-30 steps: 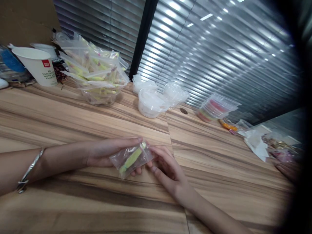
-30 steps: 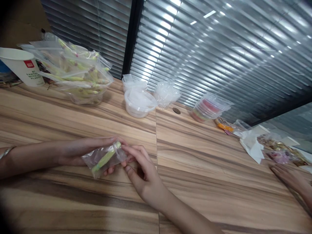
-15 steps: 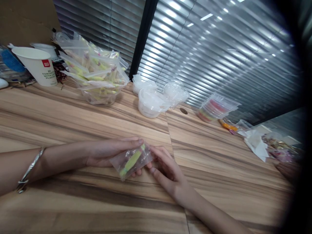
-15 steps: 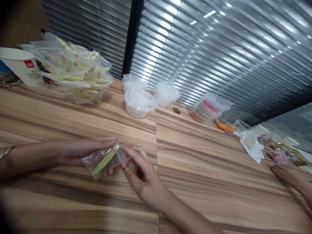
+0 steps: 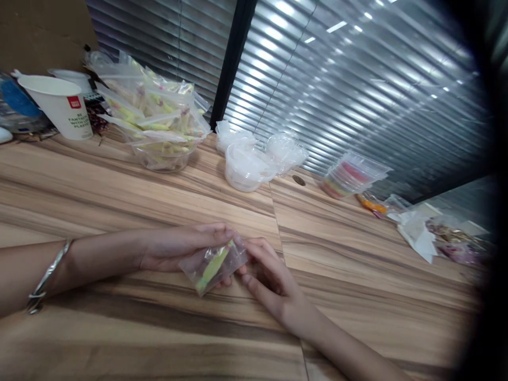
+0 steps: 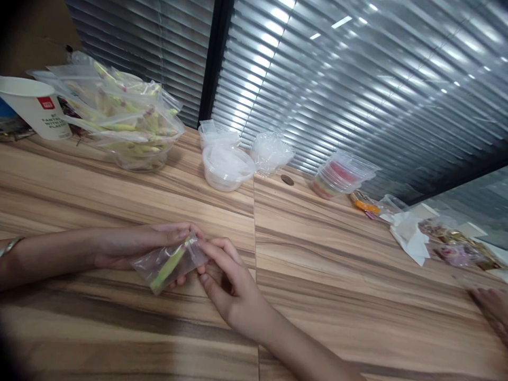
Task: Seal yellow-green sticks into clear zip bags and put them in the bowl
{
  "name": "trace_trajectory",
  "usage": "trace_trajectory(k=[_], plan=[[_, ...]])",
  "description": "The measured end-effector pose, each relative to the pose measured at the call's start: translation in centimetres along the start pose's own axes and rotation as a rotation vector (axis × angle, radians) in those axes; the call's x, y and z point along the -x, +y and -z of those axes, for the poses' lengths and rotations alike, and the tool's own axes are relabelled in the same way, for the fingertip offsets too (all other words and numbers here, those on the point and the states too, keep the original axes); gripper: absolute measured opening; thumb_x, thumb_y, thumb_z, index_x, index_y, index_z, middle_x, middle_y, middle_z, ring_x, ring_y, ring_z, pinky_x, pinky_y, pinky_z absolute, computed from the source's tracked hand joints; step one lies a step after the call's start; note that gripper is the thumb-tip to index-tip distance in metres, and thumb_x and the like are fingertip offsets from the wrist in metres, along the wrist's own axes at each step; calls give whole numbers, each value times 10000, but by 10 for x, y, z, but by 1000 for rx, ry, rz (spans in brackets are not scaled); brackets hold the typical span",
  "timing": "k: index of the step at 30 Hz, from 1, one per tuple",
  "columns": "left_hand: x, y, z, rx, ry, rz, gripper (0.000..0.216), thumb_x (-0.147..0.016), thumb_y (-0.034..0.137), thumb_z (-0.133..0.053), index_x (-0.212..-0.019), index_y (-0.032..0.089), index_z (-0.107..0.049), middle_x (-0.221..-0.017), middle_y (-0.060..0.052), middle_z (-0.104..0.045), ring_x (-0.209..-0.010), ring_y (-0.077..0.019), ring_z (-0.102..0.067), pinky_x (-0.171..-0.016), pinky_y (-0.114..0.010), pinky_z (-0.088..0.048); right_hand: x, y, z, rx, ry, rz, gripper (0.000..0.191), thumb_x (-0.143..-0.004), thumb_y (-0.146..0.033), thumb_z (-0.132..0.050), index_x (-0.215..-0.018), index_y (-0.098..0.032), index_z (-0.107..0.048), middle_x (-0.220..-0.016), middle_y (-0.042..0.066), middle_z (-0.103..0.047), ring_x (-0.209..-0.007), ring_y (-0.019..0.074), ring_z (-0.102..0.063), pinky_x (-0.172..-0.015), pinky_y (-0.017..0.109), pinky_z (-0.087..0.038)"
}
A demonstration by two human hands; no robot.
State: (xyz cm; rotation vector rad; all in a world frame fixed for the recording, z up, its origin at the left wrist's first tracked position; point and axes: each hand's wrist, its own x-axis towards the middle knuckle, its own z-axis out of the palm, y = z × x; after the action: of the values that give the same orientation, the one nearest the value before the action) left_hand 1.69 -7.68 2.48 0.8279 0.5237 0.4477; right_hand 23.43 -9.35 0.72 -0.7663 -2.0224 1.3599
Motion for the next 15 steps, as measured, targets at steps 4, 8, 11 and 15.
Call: trace_trajectory(k=[4, 8, 11, 15], plan=[[0, -2, 3, 14, -6, -10, 278, -957, 325, -317, -1026, 125, -496, -808, -35, -613, -640, -98, -578, -629, -215, -419, 0, 1, 0, -7, -7, -7, 440, -888, -180, -470, -1305, -314, -429, -1087, 67, -449, -1043, 177, -479, -904, 339, -436], [-1, -5, 7, 18, -8, -10, 262, -941, 334, -368, -1054, 139, -502, -871, -42, -621, -672, -109, -587, -631, -214, -418, 0, 0, 1, 7, -10, 4, 437, -887, -176, -470, -1296, -324, -437, -1142, 70, -447, -1092, 183, -462, -938, 351, -417], [-2, -7, 9, 30, -26, -9, 247, -904, 361, -450, -1061, 176, -500, -941, -52, -627, -704, -131, -601, -670, -252, -437, 0, -1, 1, 14, -21, 17, 432, -887, -170, -467, -1289, -328, -442, -1146, 68, -445, -1100, 183, -458, -958, 358, -401], [-3, -8, 11, 50, -54, -6, 272, -863, 393, -517, -1060, 207, -496, -1019, -78, -626, -729, -149, -614, -695, -286, -450, -1, -1, 1, 24, -28, 27, 413, -890, -171, -461, -1269, -335, -452, -1130, 64, -444, -1064, 177, -465, -928, 344, -417]])
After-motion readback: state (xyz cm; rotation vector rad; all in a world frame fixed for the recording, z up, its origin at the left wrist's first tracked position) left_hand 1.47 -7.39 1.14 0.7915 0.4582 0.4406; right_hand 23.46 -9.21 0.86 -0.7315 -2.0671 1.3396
